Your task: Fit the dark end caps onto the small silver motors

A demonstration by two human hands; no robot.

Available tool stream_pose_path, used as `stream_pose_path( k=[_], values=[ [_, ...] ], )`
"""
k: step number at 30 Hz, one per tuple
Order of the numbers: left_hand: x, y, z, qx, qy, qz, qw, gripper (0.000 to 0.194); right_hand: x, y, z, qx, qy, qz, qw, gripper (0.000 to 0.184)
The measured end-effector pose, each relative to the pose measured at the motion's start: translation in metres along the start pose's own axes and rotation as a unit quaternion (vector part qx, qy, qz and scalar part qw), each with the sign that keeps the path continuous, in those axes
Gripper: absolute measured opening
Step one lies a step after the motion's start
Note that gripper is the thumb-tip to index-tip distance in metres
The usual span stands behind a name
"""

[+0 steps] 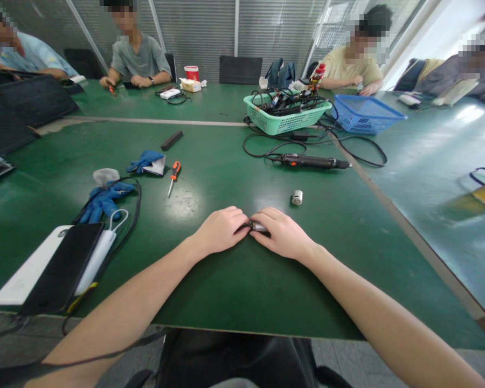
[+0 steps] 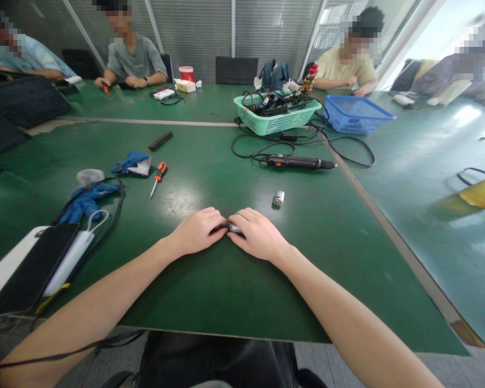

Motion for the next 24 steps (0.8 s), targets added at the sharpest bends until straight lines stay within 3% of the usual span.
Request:
stream_pose_path(
  k=[24],
  values=[
    [-0.0003, 0.0006, -0.0011, 0.006, -0.004, -0.002, 1.000, 0.021, 0.0040, 0.0018, -0.0004, -0.010, 0.001, 0.000, 1.000, 0.021]
  ],
)
Point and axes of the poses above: each hand's wrist, its own y-axis away from the middle knuckle, its own x-axis out of the back of the hand, z = x × y, the point moved 1 cm from there along -y, towards the middle knuckle, and after that the axes turned 15 degrees about -z, right-handed, at the moved point
